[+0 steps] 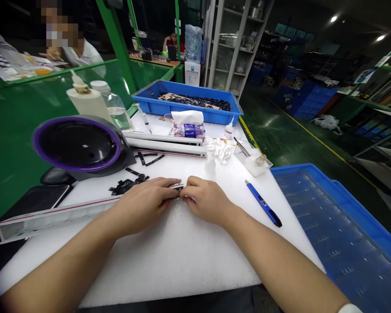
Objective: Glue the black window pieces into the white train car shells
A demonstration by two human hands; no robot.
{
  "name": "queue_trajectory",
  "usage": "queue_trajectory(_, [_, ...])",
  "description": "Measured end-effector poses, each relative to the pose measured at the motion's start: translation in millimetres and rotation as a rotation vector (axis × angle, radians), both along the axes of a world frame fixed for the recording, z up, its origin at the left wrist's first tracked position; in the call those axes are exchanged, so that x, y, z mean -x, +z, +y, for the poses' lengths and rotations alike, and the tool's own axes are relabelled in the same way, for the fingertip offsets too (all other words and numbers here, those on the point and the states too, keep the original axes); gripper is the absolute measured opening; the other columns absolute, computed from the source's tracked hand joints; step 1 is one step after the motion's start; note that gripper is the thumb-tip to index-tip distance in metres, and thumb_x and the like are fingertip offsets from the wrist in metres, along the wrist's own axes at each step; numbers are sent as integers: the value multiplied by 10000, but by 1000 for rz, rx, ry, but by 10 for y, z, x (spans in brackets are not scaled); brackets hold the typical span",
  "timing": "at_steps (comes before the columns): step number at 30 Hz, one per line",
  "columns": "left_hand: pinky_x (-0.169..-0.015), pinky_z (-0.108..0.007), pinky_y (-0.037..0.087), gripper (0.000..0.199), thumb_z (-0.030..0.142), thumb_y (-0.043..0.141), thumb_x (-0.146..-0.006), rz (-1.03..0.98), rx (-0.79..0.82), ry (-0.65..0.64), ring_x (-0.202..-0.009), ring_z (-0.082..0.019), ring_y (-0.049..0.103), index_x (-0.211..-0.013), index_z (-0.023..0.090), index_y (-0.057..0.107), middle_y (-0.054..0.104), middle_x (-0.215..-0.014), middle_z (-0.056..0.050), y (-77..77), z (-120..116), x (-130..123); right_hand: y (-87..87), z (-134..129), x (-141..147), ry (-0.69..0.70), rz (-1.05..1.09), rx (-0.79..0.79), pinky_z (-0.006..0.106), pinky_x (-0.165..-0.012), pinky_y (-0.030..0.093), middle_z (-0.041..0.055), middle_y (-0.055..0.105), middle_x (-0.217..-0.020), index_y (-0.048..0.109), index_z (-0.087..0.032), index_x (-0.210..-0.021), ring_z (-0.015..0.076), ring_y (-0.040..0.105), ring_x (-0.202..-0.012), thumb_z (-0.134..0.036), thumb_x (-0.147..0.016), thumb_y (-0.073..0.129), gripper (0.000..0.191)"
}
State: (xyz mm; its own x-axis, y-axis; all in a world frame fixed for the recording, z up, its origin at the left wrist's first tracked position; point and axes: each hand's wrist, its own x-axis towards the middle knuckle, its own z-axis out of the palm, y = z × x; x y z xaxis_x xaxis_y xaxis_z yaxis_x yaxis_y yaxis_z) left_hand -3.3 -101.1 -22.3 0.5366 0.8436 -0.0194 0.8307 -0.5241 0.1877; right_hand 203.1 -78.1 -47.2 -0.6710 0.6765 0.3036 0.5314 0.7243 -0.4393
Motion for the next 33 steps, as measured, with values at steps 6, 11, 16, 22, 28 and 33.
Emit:
queue_trajectory(6, [-925, -433, 517, 357, 215, 387, -936, -6, 5, -10, -1180, -260, 581, -1109, 302, 687, 593, -1372, -10, 15, -7, -1, -3, 18, 27, 21, -10, 61, 261, -694, 426, 19, 598, -892, 656, -195, -865, 137, 566, -782, -78, -879, 540, 165])
queue_trajectory(11, [-895, -410, 518, 349, 212, 391, -935, -15, 1, -4, -1161, -256, 583, -1095, 307, 686, 607, -1342, -8, 4, -3, -7, 5, 42, 11, 56, 16, 71, 259, -721, 431, 16, 595, -903, 629, -192, -859, 139, 565, -809, -60, -875, 540, 160])
queue_trajectory(16, [-861, -417, 524, 355, 206, 388, -928, -25, 2, -7, -1124, -260, 594, -1095, 319, 681, 625, -1299, 1, -3, -4, -9, -12, 55, 0, 72, 69, 79, 245, -718, 431, -2, 594, -858, 612, -197, -818, 124, 554, -780, -43, -858, 554, 169])
queue_trajectory(22, [-892, -417, 518, 372, 204, 398, -923, -32, 3, -2, -1150, -262, 585, -1135, 332, 676, 616, -1320, 4, -2, 0, -1, -29, 43, -13, 12, 130, 89, 235, -674, 430, -14, 580, -826, 608, -193, -821, 109, 539, -720, -46, -809, 621, 148])
queue_trajectory(28, [-893, -411, 514, 352, 216, 395, -934, -34, 3, -2, -1147, -255, 588, -1104, 322, 685, 623, -1314, 8, -9, 8, -5, -22, 38, -2, 56, 94, 59, 249, -705, 444, 8, 617, -864, 652, -195, -847, 126, 572, -776, -44, -850, 567, 173])
queue_trajectory(33, [-883, -415, 515, 350, 227, 397, -937, -24, 2, 2, -1147, -260, 587, -1109, 327, 685, 613, -1330, 1, -4, 9, -12, -17, 37, 9, 62, 71, 60, 266, -711, 442, 16, 609, -873, 631, -197, -831, 136, 567, -789, -39, -858, 528, 191])
